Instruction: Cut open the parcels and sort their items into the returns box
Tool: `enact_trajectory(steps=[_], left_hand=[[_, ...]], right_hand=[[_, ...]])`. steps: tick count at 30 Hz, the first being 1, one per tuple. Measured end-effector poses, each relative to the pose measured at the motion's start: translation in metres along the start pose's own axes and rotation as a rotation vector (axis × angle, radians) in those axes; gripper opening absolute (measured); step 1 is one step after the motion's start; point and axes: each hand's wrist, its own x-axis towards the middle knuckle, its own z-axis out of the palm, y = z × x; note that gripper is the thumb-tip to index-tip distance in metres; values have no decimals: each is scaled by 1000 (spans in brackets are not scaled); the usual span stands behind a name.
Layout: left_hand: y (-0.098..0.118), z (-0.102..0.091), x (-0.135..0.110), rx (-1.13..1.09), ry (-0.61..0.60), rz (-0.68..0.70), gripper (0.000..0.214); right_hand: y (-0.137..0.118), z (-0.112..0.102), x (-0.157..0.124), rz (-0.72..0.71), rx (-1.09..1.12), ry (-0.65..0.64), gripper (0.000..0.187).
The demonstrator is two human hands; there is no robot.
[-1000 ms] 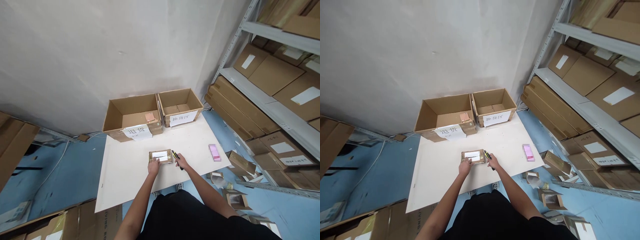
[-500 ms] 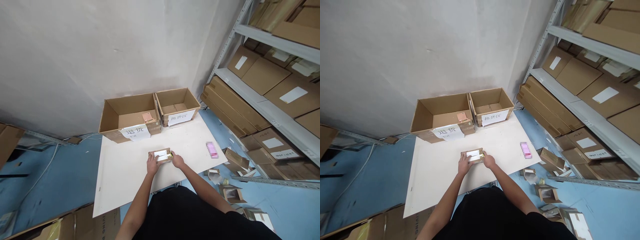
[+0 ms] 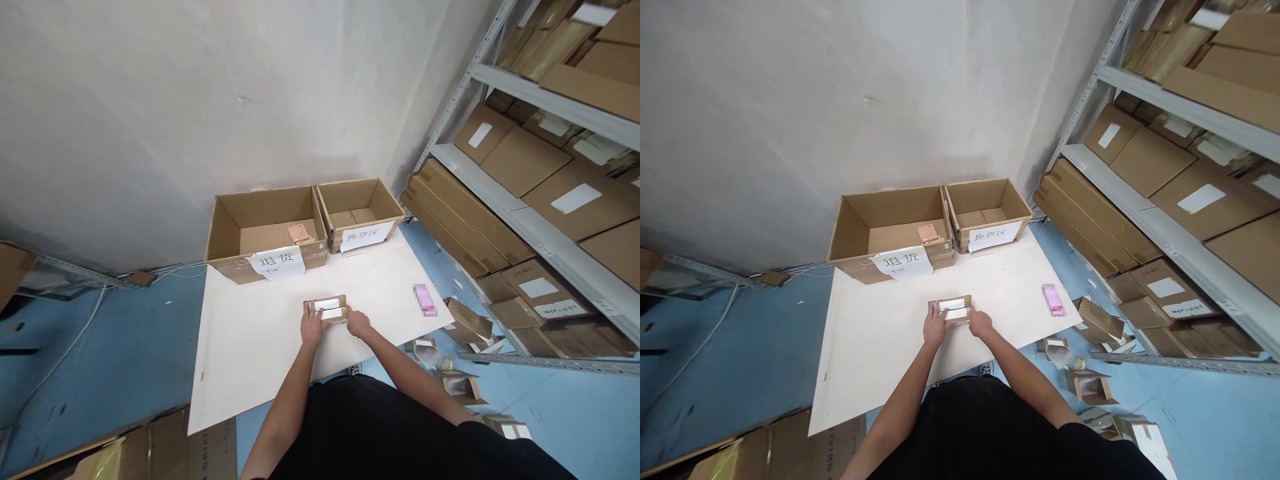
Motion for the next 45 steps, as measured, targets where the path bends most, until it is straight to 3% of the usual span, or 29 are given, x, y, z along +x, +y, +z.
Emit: enact_trajectory(steps=[6, 9, 12, 15, 18, 22, 26, 28, 31, 35, 39, 41, 45], left_hand=[[7, -9, -1, 9, -46, -22, 62], [5, -16, -3, 10, -37, -8, 62], [-5, -27, -1, 13, 9, 29, 57], [-15, -41, 4, 25, -29, 58, 56], [-17, -48, 2, 42, -98, 45, 56], [-8, -32, -26, 64, -96, -35, 61], [5, -2, -61, -3, -226, 38, 67], [8, 3, -66, -10, -213, 58, 69], [9, -6, -49, 69, -126, 79, 75], [6, -25, -11, 141, -194, 260, 85], [12, -19, -2, 150, -172, 103, 84], [22, -9, -12, 157, -117, 12, 79], [48, 5, -36, 148, -39, -43, 58]], right_hand=[[9, -10, -15, 50, 74, -118, 60], [22, -9, -28, -10, 118, -11, 55], [33, 2, -38, -56, 283, 134, 59], [32, 21, -36, 28, 460, 131, 69], [17, 37, -20, 115, 469, 137, 82], [-16, 36, 21, 120, 349, 229, 82], [-46, 5, 66, -8, 290, 199, 82], [-51, -11, 79, -57, 345, 183, 83], [-38, -18, 76, -70, 483, 204, 76], [2, 10, 39, -42, 445, 188, 71], [16, 33, 19, -44, 344, 81, 58], [7, 25, 28, -28, 286, 93, 56], [-7, -14, 57, 5, 239, 170, 59]])
